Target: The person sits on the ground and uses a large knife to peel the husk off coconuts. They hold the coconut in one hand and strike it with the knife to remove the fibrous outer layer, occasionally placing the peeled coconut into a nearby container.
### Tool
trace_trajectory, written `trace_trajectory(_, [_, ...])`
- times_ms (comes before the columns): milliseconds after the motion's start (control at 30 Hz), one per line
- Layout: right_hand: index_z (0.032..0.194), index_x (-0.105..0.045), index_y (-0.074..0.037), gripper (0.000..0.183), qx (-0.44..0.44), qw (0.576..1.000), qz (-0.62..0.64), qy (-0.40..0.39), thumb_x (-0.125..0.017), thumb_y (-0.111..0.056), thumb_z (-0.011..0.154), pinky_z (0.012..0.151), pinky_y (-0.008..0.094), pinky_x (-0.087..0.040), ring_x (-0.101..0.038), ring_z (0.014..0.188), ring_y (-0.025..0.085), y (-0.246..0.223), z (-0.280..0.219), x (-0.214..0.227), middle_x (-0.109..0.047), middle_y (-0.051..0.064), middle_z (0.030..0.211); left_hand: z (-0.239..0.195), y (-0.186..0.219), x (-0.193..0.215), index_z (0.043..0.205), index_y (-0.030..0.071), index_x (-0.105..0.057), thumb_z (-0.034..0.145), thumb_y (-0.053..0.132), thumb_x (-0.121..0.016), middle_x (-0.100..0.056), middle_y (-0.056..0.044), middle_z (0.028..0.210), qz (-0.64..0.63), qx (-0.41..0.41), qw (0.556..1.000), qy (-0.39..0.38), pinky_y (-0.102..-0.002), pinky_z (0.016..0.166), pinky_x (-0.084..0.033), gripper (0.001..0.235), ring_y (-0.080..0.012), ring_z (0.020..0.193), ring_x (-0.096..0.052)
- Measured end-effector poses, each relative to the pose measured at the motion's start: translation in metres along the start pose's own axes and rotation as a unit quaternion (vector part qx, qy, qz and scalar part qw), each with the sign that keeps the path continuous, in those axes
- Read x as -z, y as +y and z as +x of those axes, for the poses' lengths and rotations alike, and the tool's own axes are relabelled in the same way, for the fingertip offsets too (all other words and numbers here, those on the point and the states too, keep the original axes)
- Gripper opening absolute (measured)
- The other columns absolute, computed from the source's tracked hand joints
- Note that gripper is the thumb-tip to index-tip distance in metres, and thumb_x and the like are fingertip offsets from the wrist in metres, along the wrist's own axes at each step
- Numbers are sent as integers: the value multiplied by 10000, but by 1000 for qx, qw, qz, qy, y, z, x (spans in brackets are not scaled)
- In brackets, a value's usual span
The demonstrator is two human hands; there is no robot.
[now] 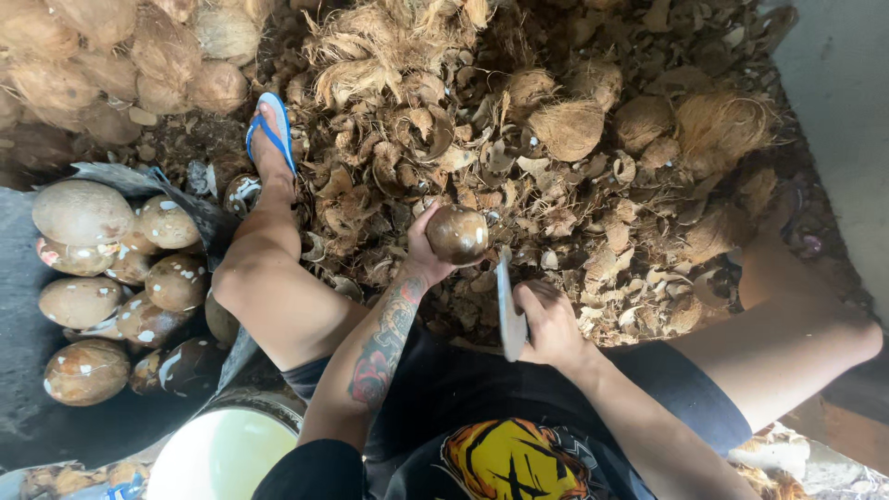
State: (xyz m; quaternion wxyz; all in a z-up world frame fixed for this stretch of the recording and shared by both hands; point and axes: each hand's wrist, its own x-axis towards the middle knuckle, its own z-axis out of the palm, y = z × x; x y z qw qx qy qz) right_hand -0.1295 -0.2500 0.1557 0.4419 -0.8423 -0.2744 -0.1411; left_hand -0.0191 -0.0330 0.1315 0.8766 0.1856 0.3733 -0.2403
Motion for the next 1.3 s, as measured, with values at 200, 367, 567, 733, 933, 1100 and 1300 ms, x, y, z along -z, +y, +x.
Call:
trace_trajectory(200, [937, -711, -2, 287, -405, 856, -85, -309, -572, -220, 813, 822, 590, -591, -776, 894, 485, 3, -1, -2, -769, 277, 873, 27, 11, 30, 1195, 108, -728, 733, 496, -882, -716, -224, 1281, 6, -6, 1000, 29, -730, 1067, -485, 623, -487, 1246, -657])
trace_trajectory(367, [1196, -642, -82, 555, -281, 918, -96, -264, -675, -315, 694, 787, 593, -595, -760, 851, 500, 17, -29, -7, -734, 256, 825, 29, 10, 37, 1156, 194, -759, 737, 569, -843, -764, -143, 1240, 9, -2, 999, 31, -649, 1046, -510, 569, -424, 1192, -693])
trace_trajectory(567, [1119, -700, -65, 488, -472, 824, -82, -303, -625, -419, 791, 911, 613, -555, -761, 1033, 456, 43, -16, -18, -780, 260, 971, 13, 26, 11, 1275, 168, -702, 810, 650, -763, -703, -190, 1332, 4, -9, 999, -41, -710, 999, -516, 672, -480, 1229, -651])
trace_trajectory(733, [869, -772, 35, 432, -502, 846, -23, -179, -656, -360, 737, 778, 638, -532, -755, 852, 512, 40, -10, 5, -729, 313, 765, -17, 39, 5, 1428, 120, -652, 825, 801, -644, -627, -197, 1490, -72, -34, 981, -177, -726, 1169, -399, 909, -467, 1388, -566])
trace_trajectory(933, [1046, -703, -15, 377, -304, 947, -13, -103, -686, -222, 731, 568, 505, -526, -737, 629, 452, -9, 21, 38, -675, 242, 609, 10, 34, 52, 1361, 20, -710, 918, 565, -712, -720, -276, 1317, 97, 0, 973, -208, -657, 1153, -438, 702, -457, 1296, -649])
trace_trajectory(1100, [1044, -704, -95, 506, -195, 977, -24, -79, -729, -274, 572, 554, 568, -519, -725, 638, 481, -4, -3, 37, -676, 221, 652, -11, 38, 26, 1296, 95, -727, 834, 559, -774, -739, -212, 1285, 46, 23, 997, -54, -780, 1006, -511, 657, -507, 1193, -680])
trace_trajectory(1300, [906, -638, -116, 734, 12, 999, -20, -44, -463, -827, 851, 556, 438, -570, -693, 626, 317, 19, -32, 14, -553, 72, 651, 17, 41, 52, 1187, 45, -734, 772, 379, -845, -758, -242, 1154, 96, 24, 995, 11, -840, 843, -522, 544, -561, 1056, -705])
